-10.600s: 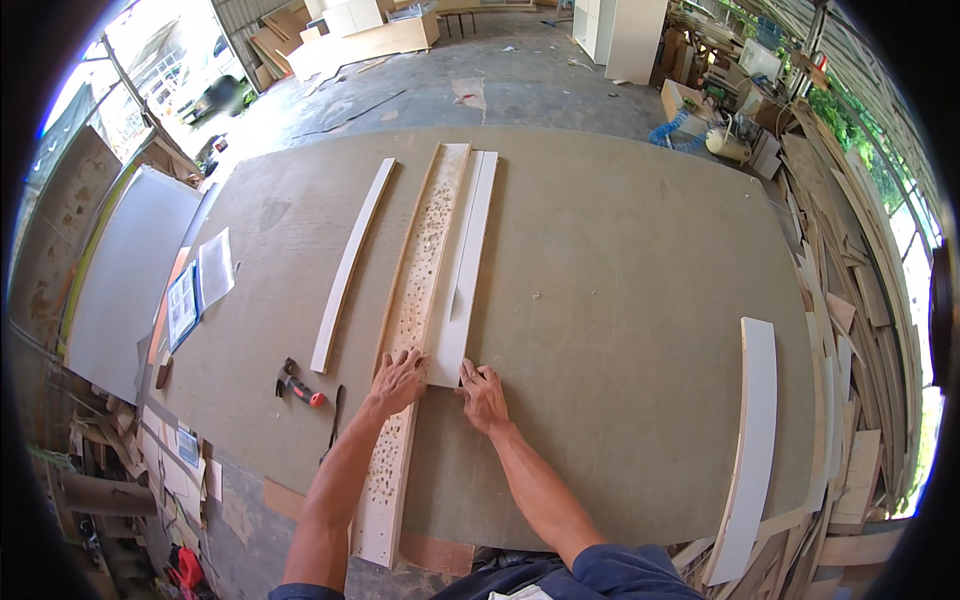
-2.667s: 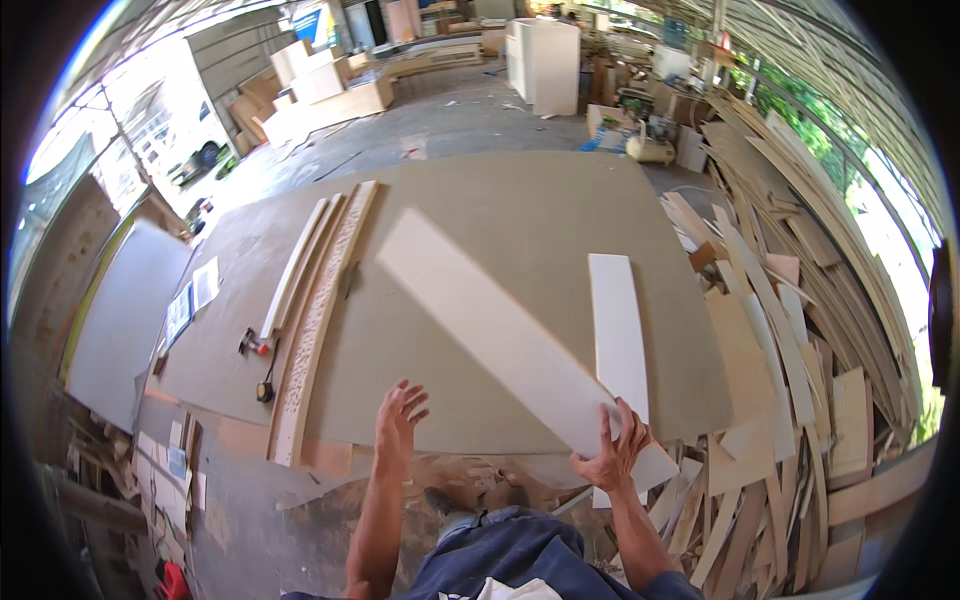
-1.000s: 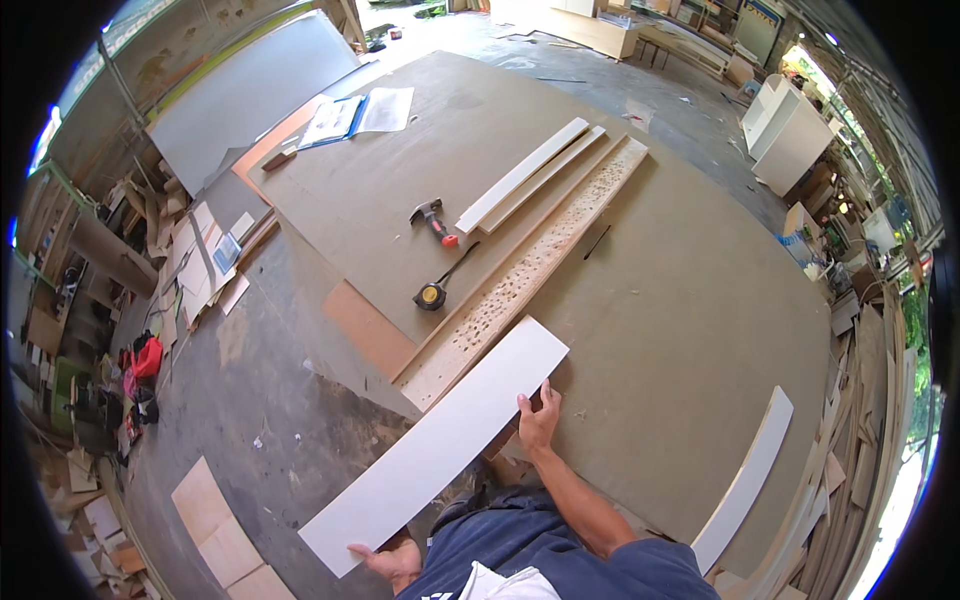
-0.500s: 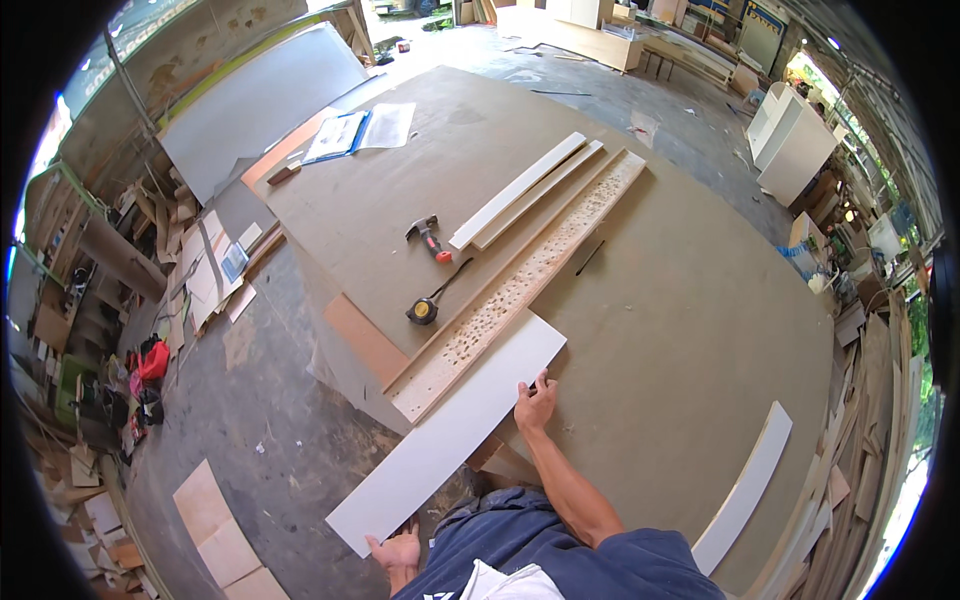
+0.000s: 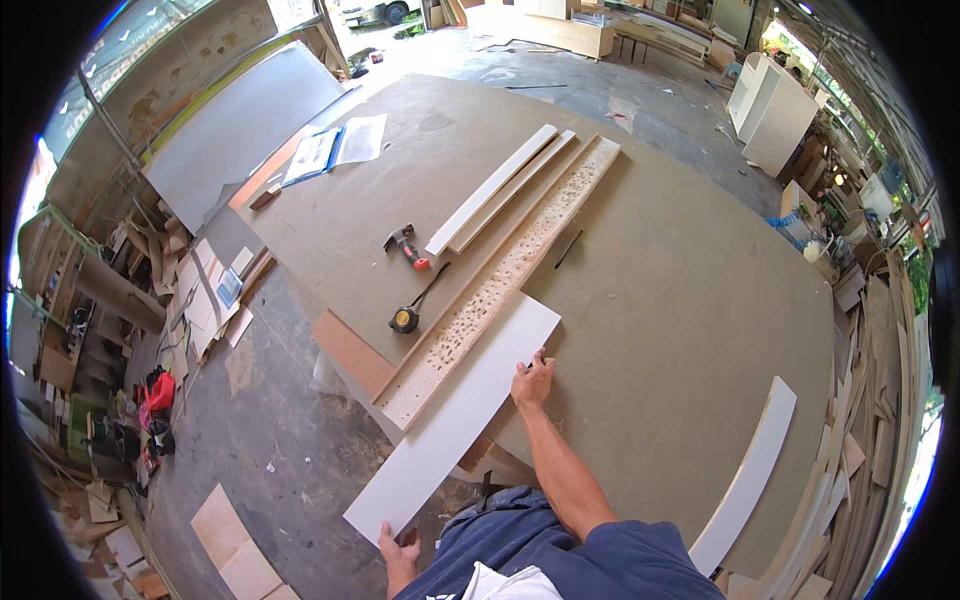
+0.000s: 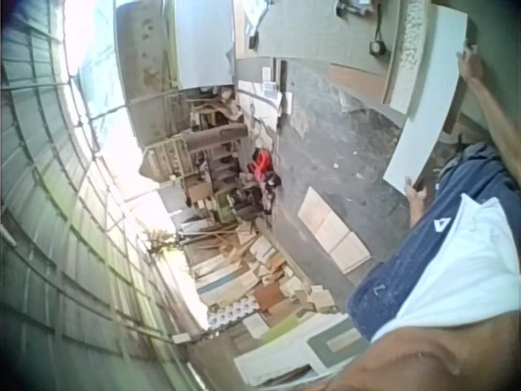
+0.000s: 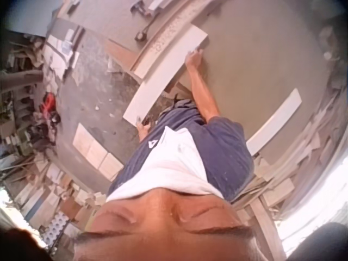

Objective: The person marks a wood plank with a pencil and aligns it with other planks on a worktable.

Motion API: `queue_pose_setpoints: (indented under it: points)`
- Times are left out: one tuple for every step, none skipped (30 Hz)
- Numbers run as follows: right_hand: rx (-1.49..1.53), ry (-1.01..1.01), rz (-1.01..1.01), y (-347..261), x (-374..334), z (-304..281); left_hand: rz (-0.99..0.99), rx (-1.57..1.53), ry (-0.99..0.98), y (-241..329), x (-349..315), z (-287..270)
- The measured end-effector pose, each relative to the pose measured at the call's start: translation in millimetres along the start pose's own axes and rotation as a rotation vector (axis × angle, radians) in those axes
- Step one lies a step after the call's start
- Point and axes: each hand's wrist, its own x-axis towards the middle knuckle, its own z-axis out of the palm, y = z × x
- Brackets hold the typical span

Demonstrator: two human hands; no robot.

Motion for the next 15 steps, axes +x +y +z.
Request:
queue_pose_setpoints:
  points:
    - [0.002, 0.004, 0.001, 0.1, -0.5, -1.3, 0.145, 0.198, 0.09, 4.7, 3.8, -4.4]
    - [0.034, 0.026, -0.008, 1.0, -2.4, -3.0, 0.24, 0.271, 0.31, 10.3, 7.0, -9.3]
    - [0.069, 0.042, -0.017, -0.1, -7.5, -2.4, 0.246, 0.272, 0.31, 12.3, 7.0, -10.9]
    - [0.074, 0.04, -0.016, -0.5, -15.4, -1.7, 0.523, 0.428, 0.517, 13.7, 7.2, -13.7]
    - [0.101, 0.033, -0.035, -0.4, -26.2, -0.9, 0.803, 0.581, 0.724, 15.7, 7.6, -17.1]
    - [0.126, 0.026, -0.058, -1.2, -33.3, -0.3, 0.804, 0.575, 0.725, 20.8, 7.7, -21.4]
    - [0.127, 0.03, -0.062, 0.4, -36.2, 1.8, 0.771, 0.553, 0.557, 29.0, 8.2, -24.9]
    - [0.137, 0.056, -0.065, 0.9, -38.2, 5.1, 0.736, 0.528, 0.39, 35.5, 9.8, -26.0]
    - [0.145, 0.079, -0.066, 5.7, -38.2, 10.1, 0.736, 0.527, 0.389, 38.5, 9.5, -23.9]
    - [0.146, 0.08, -0.067, 10.2, -34.3, 14.6, 0.723, 0.518, 0.39, 40.9, 9.5, -20.8]
    - [0.153, 0.119, -0.081, 14.7, -28.7, 18.6, 0.711, 0.51, 0.389, 41.6, 8.9, -17.4]
    - [0.163, 0.156, -0.091, 14.2, -26.3, 21.1, 0.716, 0.512, 0.39, 44.8, 6.9, -15.6]
    - [0.166, 0.158, -0.086, 14.8, -22.8, 22.1, 0.636, 0.517, 0.361, 47.4, 4.5, -13.1]
    - [0.143, 0.173, -0.078, 15.6, -16.9, 22.2, 0.556, 0.523, 0.33, 49.4, 2.2, -9.4]
    - [0.115, 0.186, -0.072, 14.8, -12.2, 20.1, 0.556, 0.529, 0.33, 48.1, -1.7, -4.2]
